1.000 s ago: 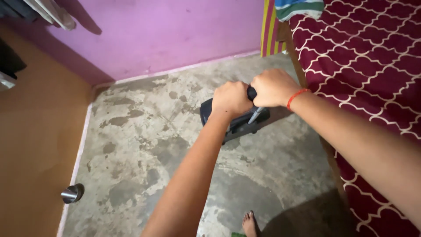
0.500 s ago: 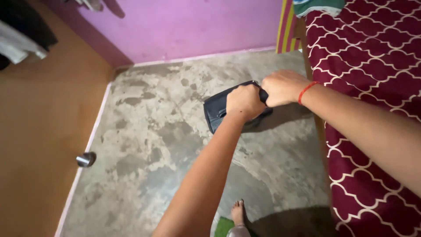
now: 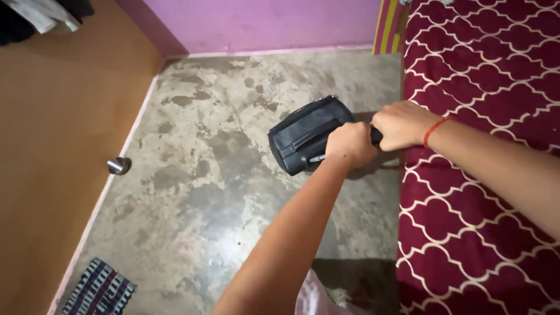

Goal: The recorder is unpacking a small black suitcase on a bed, removing clothes.

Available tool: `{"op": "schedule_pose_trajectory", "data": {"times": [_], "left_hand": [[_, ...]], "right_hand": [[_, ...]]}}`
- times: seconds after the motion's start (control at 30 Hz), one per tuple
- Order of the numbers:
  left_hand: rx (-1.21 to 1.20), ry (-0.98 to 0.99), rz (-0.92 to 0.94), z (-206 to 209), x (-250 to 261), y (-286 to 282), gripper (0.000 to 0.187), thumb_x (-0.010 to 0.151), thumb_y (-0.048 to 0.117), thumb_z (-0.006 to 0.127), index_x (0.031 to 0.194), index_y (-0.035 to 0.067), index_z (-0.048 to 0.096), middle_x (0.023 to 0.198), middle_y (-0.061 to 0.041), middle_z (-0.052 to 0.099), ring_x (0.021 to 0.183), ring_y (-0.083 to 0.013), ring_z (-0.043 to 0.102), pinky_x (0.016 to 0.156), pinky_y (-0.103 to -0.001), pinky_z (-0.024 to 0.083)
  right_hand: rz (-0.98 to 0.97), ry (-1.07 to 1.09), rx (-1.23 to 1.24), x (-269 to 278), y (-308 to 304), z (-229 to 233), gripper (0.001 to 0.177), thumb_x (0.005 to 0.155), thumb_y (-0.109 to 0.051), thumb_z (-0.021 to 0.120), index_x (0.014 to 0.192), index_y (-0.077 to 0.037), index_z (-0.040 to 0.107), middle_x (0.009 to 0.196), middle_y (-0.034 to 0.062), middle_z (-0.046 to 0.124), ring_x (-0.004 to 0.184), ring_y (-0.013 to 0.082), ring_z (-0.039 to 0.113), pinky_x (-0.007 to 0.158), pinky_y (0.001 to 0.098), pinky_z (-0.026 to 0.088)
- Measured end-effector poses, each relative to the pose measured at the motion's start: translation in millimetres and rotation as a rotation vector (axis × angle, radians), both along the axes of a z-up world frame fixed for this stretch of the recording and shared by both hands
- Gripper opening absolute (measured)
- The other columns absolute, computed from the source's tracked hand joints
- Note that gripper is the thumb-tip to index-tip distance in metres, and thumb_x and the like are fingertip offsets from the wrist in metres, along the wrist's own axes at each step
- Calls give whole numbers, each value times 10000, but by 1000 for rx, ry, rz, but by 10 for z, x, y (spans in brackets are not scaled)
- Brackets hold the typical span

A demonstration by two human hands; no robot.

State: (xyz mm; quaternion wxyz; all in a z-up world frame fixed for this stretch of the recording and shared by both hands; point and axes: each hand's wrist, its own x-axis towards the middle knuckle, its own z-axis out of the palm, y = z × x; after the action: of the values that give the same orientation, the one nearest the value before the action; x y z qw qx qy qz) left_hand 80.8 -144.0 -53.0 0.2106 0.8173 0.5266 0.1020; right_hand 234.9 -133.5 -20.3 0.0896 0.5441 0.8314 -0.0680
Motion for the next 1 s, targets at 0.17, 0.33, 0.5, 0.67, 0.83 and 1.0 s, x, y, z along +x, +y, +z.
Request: {"op": "schedule_pose_trajectory", "data": {"times": [0.17, 0.33, 0.5, 0.67, 0.83, 1.0], "left_hand": [[-15, -14, 32, 239, 128, -166, 317, 750, 233, 684, 1028, 110, 776, 1011, -186, 761, 978, -358, 739, 885, -456, 584], [-8, -34, 36, 370, 205, -225, 327, 765, 271, 687, 1033, 108, 778, 1023, -190, 754, 987, -360, 731, 892, -461, 575], [23, -51, -6, 408, 187, -195, 324, 764, 242, 664, 1036, 113, 784, 1012, -182, 774, 986, -346, 746, 898, -440, 587], [-42, -41, -51, 685, -43, -1, 326, 712, 311, 725, 965, 114, 784, 969, -164, 787, 960, -320, 757, 876, -436, 587], [40, -15, -81, 746, -323, 298, 376, 672, 385, 814, 927, 109, 798, 985, -174, 771, 973, -326, 741, 874, -431, 585], [0, 28, -171, 673, -316, 489, 506, 625, 532, 854, 936, 139, 786, 979, -146, 773, 947, -315, 739, 852, -435, 578]], "right_hand": [[50, -17, 1, 194, -10, 59, 194, 626, -199, 697, 743, -58, 759, 769, 196, 738, 761, 399, 723, 702, 502, 573], [-19, -53, -41, 235, -108, 243, 195, 636, -190, 699, 733, -29, 749, 732, 210, 740, 728, 390, 734, 683, 498, 570], [-50, -53, -27, 234, -162, 345, 204, 612, -176, 704, 744, -27, 749, 728, 201, 740, 711, 389, 731, 673, 507, 568], [-75, 3, 5, 85, -14, 412, 224, 633, -205, 705, 748, -25, 769, 737, 215, 743, 713, 388, 733, 677, 485, 575], [-105, 70, -27, -268, 155, 586, 254, 621, -238, 746, 761, -32, 793, 726, 209, 747, 701, 378, 731, 665, 474, 569], [-189, 135, -65, -185, 212, 494, 277, 604, -263, 787, 771, -42, 799, 704, 200, 737, 668, 344, 728, 643, 451, 555]]}}
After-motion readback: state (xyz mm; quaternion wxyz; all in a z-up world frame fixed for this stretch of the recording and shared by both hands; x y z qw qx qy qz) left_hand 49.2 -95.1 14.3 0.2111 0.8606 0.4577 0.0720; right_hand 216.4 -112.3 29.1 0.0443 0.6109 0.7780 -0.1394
